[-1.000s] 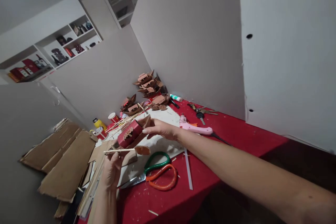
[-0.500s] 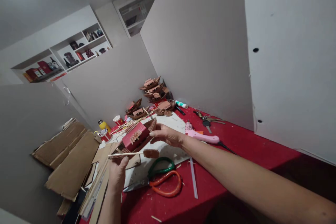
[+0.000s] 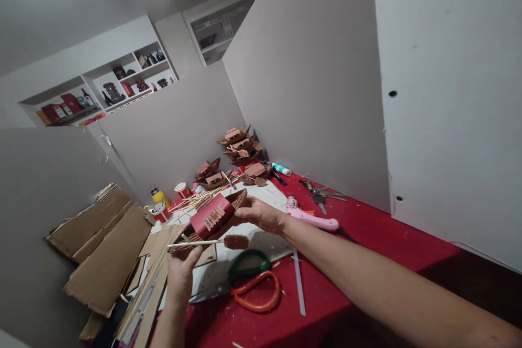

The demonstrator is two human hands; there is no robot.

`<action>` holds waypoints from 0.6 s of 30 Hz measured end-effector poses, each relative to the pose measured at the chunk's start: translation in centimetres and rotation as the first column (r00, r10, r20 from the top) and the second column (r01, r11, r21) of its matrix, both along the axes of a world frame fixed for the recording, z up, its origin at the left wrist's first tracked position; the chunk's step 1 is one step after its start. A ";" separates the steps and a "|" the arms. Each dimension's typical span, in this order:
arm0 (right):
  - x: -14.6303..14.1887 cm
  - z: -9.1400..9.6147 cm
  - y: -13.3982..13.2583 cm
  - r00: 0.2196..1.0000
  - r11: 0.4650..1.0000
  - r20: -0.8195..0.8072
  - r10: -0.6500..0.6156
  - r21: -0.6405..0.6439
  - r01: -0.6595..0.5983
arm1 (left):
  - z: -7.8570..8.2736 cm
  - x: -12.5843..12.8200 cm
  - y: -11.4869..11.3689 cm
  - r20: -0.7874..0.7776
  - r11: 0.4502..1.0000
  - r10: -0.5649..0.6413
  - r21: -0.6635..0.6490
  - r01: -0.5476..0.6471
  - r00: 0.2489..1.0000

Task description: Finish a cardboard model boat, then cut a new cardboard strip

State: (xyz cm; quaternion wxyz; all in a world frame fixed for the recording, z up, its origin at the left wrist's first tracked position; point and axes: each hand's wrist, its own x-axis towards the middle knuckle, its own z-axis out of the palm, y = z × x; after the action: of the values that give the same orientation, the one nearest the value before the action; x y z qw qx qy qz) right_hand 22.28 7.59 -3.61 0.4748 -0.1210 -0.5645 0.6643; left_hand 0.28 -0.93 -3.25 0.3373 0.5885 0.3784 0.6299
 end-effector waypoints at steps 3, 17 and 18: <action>0.1 0.0 0.1 1.000 1.000 0.004 0.016 0.010 -0.016 | -0.5 -0.5 0.3 -0.009 1.000 0.007 -0.005 -0.007 1.000; -0.2 0.5 0.8 0.988 0.945 -0.011 -0.154 -0.294 0.144 | -0.7 -1.2 0.5 -0.037 0.945 0.294 0.158 -0.285 0.955; 0.0 0.8 0.8 0.982 0.928 -0.007 -0.191 -0.327 0.178 | -0.6 -1.3 0.6 -0.030 0.939 0.311 0.164 -0.302 0.950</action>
State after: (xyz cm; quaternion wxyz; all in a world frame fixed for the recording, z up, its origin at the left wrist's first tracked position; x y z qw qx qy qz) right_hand 22.29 8.43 -2.83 0.5195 -0.2371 -0.4242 0.7028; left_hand -1.04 -0.29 -3.85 0.1767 0.5645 0.4236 0.6861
